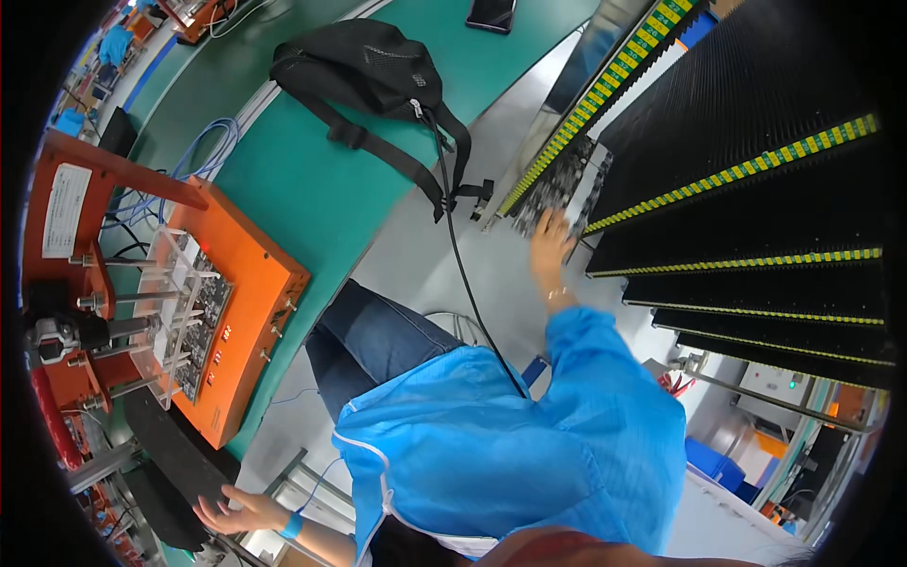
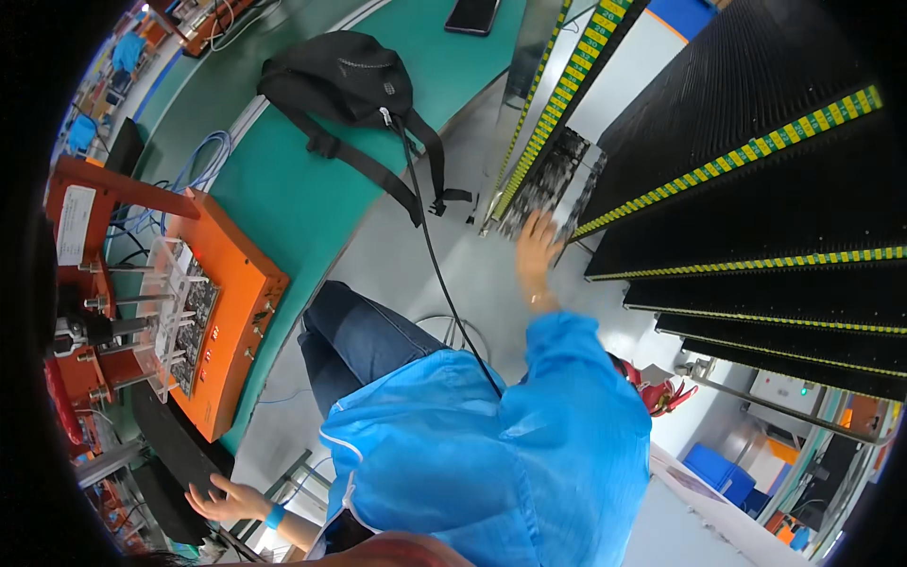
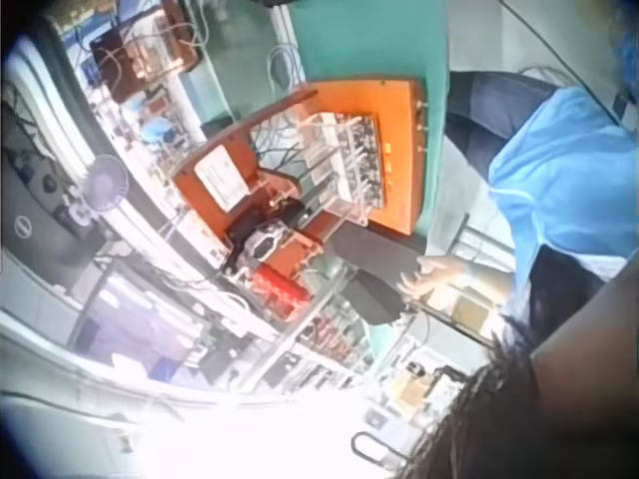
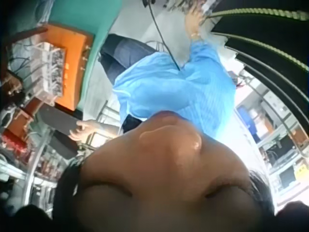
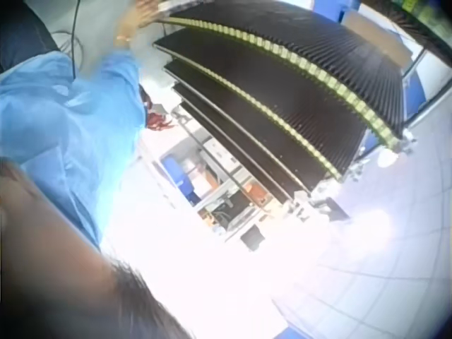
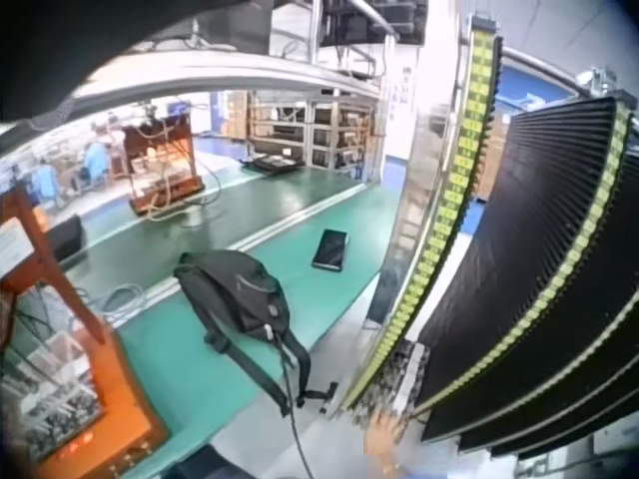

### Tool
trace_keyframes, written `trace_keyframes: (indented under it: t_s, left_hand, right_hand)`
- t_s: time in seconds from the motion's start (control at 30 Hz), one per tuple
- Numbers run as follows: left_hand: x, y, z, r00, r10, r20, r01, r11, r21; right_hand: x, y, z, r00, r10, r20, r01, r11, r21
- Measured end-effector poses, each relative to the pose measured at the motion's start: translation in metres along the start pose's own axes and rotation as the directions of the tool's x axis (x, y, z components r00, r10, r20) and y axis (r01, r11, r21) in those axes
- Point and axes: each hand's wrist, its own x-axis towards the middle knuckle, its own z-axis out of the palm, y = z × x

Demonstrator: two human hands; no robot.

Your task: The person tests circuit boards by retrieving them from a rack, placing them into a testing jig, pulling down the machine lever to press them, and removing the tested boards onto a foam pad.

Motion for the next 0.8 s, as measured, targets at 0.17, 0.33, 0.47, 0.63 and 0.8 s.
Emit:
trace_keyframes:
  t_s: [0.17,0.33,0.47,0.63,0.8]
  left_hand:
    - [-0.009,0.065,0.017,0.975,0.211,0.073,-0.16,0.89,-0.427]
    - [-0.031,0.1,0.015,0.908,0.305,0.288,-0.04,0.746,-0.664]
    - [-0.018,0.115,0.007,0.515,0.36,0.778,0.814,0.079,-0.575]
    - [-0.008,0.09,0.007,0.12,0.735,0.668,0.879,-0.392,0.273]
    - [-0.012,0.024,-0.028,0.346,0.576,0.741,0.656,-0.713,0.248]
  right_hand:
    - [-0.081,0.01,-0.113,0.972,-0.202,0.123,0.18,0.969,0.168]
    - [0.015,0.079,-0.261,0.772,-0.351,0.53,0.015,0.844,0.536]
    - [0.072,0.124,-0.401,0.655,-0.74,0.149,0.365,0.483,0.796]
    - [0.084,0.072,-0.5,0.078,-0.858,-0.508,0.835,-0.223,0.504]
    - [0.06,-0.021,-0.539,-0.452,-0.614,-0.647,0.756,-0.649,0.087]
